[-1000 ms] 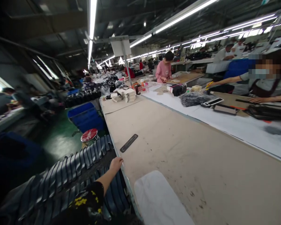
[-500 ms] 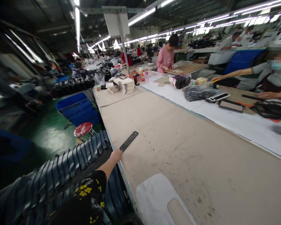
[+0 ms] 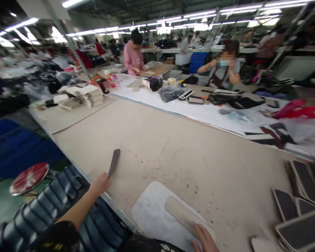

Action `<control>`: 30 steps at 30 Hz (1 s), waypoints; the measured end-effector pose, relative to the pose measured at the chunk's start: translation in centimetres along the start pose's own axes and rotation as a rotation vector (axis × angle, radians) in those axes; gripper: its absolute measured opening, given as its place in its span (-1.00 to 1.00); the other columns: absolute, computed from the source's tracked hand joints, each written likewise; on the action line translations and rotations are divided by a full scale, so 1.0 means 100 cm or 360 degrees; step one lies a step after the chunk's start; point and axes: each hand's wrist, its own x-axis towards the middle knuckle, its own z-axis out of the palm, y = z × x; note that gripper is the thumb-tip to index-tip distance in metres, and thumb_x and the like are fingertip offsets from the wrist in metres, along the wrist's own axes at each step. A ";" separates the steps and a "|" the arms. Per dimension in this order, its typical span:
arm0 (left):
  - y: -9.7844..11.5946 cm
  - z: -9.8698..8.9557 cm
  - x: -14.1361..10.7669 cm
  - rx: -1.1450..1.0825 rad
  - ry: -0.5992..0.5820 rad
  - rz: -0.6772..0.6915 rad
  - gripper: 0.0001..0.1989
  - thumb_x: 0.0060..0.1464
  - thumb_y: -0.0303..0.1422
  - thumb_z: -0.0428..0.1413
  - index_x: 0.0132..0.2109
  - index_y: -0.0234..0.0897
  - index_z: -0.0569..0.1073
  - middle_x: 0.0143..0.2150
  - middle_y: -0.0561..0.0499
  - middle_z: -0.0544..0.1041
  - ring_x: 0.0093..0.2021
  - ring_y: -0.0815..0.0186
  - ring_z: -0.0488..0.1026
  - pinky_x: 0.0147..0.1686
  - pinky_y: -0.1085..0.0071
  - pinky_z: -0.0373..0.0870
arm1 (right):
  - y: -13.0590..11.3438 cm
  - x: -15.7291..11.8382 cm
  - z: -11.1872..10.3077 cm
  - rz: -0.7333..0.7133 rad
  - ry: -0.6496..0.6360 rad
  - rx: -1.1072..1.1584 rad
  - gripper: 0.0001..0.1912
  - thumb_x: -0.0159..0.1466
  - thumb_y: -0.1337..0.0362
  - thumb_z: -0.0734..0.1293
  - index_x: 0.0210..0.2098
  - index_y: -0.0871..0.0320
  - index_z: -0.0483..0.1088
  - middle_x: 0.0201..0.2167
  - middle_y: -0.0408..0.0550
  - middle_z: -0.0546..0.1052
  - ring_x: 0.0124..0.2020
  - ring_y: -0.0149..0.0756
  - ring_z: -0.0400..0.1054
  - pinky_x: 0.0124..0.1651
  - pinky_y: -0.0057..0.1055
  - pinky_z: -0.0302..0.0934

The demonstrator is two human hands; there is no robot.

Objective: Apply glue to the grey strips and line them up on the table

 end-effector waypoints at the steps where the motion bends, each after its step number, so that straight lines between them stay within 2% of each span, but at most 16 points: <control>1: 0.009 -0.007 -0.003 0.0004 0.0045 0.0064 -0.78 0.16 -0.42 -0.14 -0.20 -0.37 0.38 -0.14 -0.17 0.40 -0.17 0.19 0.43 -0.16 0.28 0.32 | -0.001 -0.001 -0.003 0.0027 -0.0011 0.0020 -0.61 0.08 0.06 0.29 -0.11 -0.03 0.48 -0.08 0.00 0.50 -0.03 -0.03 0.38 0.02 -0.16 0.32; 4: 0.042 -0.033 -0.018 -0.0191 0.0199 0.0367 -0.81 0.14 -0.37 -0.14 -0.25 -0.29 0.35 -0.21 -0.07 0.39 -0.25 0.27 0.40 -0.19 0.34 0.31 | -0.009 -0.001 -0.012 0.0104 -0.0008 0.0161 -0.62 0.19 0.08 0.23 -0.09 0.10 0.46 -0.09 0.08 0.50 -0.06 -0.10 0.39 0.03 -0.20 0.30; 6: 0.071 -0.055 -0.035 -0.0441 0.0172 0.0632 -0.87 0.10 -0.40 -0.11 -0.30 -0.24 0.32 -0.28 -0.01 0.38 -0.30 0.32 0.37 -0.23 0.40 0.30 | -0.016 0.003 -0.016 0.0186 0.0043 0.0304 -0.62 0.20 0.06 0.23 -0.10 0.12 0.46 -0.12 0.09 0.51 -0.10 -0.12 0.40 0.00 -0.21 0.31; 9: 0.118 -0.090 -0.063 -0.0763 -0.0061 0.0994 -0.92 0.04 -0.42 -0.08 -0.36 -0.21 0.29 -0.36 0.03 0.36 -0.35 0.36 0.33 -0.30 0.46 0.29 | -0.021 0.011 -0.018 0.0397 0.0126 0.0549 -0.58 0.17 0.02 0.26 -0.10 0.13 0.46 -0.14 0.08 0.51 -0.12 -0.12 0.40 0.02 -0.16 0.28; 12: 0.162 -0.121 -0.084 -0.0913 -0.0304 0.1261 -0.91 0.01 -0.44 -0.09 -0.39 -0.22 0.29 -0.40 0.04 0.35 -0.37 0.37 0.31 -0.33 0.47 0.27 | -0.024 0.019 -0.019 0.0644 0.0102 0.0961 -0.48 0.15 -0.05 0.26 -0.01 0.13 0.41 -0.06 0.09 0.48 -0.15 -0.13 0.42 -0.04 -0.14 0.32; 16: 0.208 -0.143 -0.097 -0.0887 -0.0511 0.1510 -0.89 -0.07 -0.48 -0.08 -0.40 -0.22 0.32 -0.41 0.05 0.35 -0.40 0.39 0.29 -0.34 0.47 0.26 | -0.031 0.027 -0.032 0.0825 0.0083 0.1393 -0.33 0.12 -0.15 0.24 0.08 0.12 0.33 0.10 0.12 0.36 -0.09 -0.16 0.39 -0.07 -0.21 0.32; 18: 0.225 -0.148 -0.100 -0.0817 -0.0611 0.1593 -0.88 -0.07 -0.47 -0.07 -0.40 -0.21 0.35 -0.40 0.05 0.37 -0.39 0.38 0.29 -0.33 0.48 0.26 | -0.035 0.029 -0.041 0.0828 0.0066 0.1452 -0.32 0.12 -0.17 0.23 0.09 0.12 0.33 0.10 0.10 0.36 -0.09 -0.19 0.38 -0.08 -0.24 0.32; 20: 0.240 -0.151 -0.101 -0.0748 -0.0687 0.1626 -0.86 -0.07 -0.47 -0.06 -0.40 -0.21 0.38 -0.39 0.05 0.39 -0.38 0.37 0.30 -0.31 0.48 0.26 | -0.037 0.029 -0.051 0.0786 -0.0008 0.1402 -0.36 0.15 -0.16 0.21 0.05 0.12 0.36 0.00 0.06 0.44 -0.13 -0.21 0.38 -0.12 -0.26 0.32; 24: 0.260 -0.146 -0.100 -0.0683 -0.0755 0.1608 -0.86 -0.08 -0.47 -0.05 -0.40 -0.23 0.39 -0.40 0.05 0.40 -0.38 0.38 0.29 -0.30 0.48 0.26 | -0.030 0.021 -0.062 0.0690 -0.0069 0.1200 -0.51 0.16 -0.09 0.21 -0.16 0.13 0.50 -0.23 -0.03 0.53 -0.22 -0.22 0.37 -0.22 -0.32 0.30; 27: 0.266 -0.125 -0.087 -0.0714 -0.0776 0.1493 -0.88 -0.12 -0.47 -0.06 -0.41 -0.27 0.37 -0.44 0.07 0.37 -0.42 0.40 0.26 -0.38 0.51 0.22 | -0.017 0.007 -0.062 0.0757 0.0000 0.1137 -0.59 0.12 -0.03 0.25 -0.32 0.17 0.53 -0.40 -0.06 0.52 -0.34 -0.24 0.36 -0.29 -0.36 0.26; 30: 0.266 -0.091 -0.067 -0.0789 -0.0801 0.1280 -0.89 -0.16 -0.45 -0.08 -0.45 -0.30 0.34 -0.50 0.10 0.33 -0.45 0.42 0.23 -0.45 0.53 0.14 | -0.003 -0.012 -0.056 0.0845 0.0015 0.1061 -0.66 0.10 0.03 0.27 -0.49 0.18 0.49 -0.63 -0.13 0.44 -0.52 -0.30 0.29 -0.39 -0.39 0.19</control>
